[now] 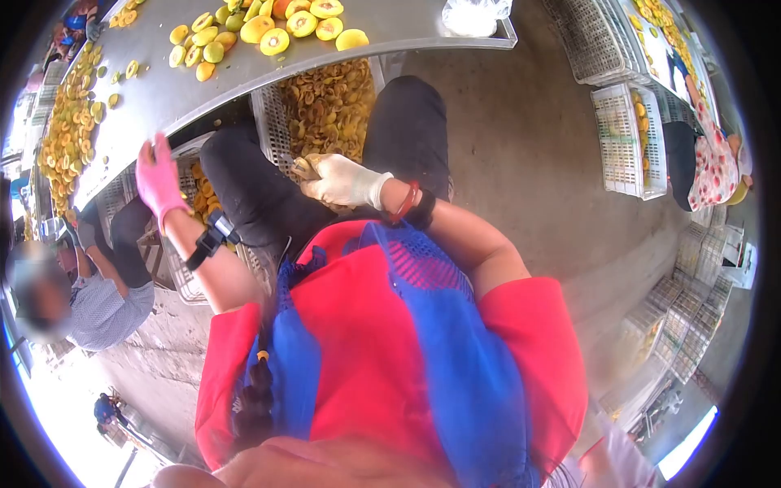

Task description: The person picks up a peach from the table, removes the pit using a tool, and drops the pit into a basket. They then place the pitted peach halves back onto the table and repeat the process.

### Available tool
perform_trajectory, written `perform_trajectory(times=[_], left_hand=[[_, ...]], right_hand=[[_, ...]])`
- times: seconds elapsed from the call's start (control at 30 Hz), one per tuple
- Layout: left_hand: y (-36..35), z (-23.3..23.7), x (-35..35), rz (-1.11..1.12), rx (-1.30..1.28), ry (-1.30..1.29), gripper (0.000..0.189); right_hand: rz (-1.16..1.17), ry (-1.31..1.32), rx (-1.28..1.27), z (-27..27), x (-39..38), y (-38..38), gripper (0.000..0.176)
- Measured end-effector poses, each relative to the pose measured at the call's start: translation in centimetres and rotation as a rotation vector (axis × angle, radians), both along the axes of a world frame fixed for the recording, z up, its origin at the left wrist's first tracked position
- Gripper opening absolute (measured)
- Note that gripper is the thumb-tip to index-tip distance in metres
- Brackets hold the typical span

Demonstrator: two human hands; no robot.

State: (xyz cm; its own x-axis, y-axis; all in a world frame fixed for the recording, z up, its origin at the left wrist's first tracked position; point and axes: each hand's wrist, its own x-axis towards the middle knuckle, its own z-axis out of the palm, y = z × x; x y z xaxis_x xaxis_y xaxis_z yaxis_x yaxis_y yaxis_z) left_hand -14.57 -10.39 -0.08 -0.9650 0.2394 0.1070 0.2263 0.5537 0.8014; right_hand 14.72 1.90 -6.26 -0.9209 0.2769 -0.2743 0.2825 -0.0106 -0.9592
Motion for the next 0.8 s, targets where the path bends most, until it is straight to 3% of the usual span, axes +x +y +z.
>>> perform_trajectory(times=[0.03, 0.1, 0.17, 0.27, 0.33, 0.47, 0.57, 0.67, 0.7, 0.73, 0.8], left_hand=[[1.8, -0.8, -0.5, -0.069, 0.142, -0.082, 0.045], [7.1, -1.5, -0.4, -0.224, 0.050, -0.164, 0.057], [12.7, -1.6, 0.2, -0.364, -0.376, -0.106, 0.069], [19.1, -5.3, -0.5, -0.478, -0.563, -0.046, 0.074], [22.0, -6.3, -0.4, -0.497, -0.718, -0.123, 0.073], [23.5, -9.0, 0.8, -0.411, -0.623, -0.077, 0.073], [23.2, -12.6, -0.2, -0.548, -0.258, 0.110, 0.070], [21.2, -10.6, 1.3, -0.634, -0.091, 0.161, 0.061], [20.3, -10.1, 1.7, -0.664, -0.038, 0.183, 0.056], [19.1, -8.6, 2.8, -0.682, 0.060, -0.080, 0.051], [16.9, -8.5, 3.7, -0.819, 0.362, -0.301, 0.048]], right_hand=[[-0.004, -0.008, -0.013, 0.0, -0.2, 0.1, 0.019], [0.002, -0.047, -0.008, 0.2, -0.3, 0.4, 0.023], [0.019, -0.114, 0.030, 1.0, -0.1, 1.0, 0.030], [-0.090, 0.037, 0.087, 0.9, 0.4, 0.7, 0.023], [-0.115, -0.044, -0.029, 0.8, 0.7, 0.9, 0.025], [-0.116, -0.232, -0.033, 2.5, 0.9, 2.0, 0.028], [-0.125, -0.245, -0.045, 2.4, 0.6, 2.2, 0.028], [-0.228, 0.172, 0.409, -0.7, 0.4, 1.6, 0.027], [-0.266, 0.169, 0.417, -0.5, 0.4, 1.8, 0.027], [-0.304, 0.165, 0.423, -0.1, 0.4, 2.0, 0.026], [-0.365, 0.243, 0.481, 1.3, 0.2, 2.7, 0.024]])
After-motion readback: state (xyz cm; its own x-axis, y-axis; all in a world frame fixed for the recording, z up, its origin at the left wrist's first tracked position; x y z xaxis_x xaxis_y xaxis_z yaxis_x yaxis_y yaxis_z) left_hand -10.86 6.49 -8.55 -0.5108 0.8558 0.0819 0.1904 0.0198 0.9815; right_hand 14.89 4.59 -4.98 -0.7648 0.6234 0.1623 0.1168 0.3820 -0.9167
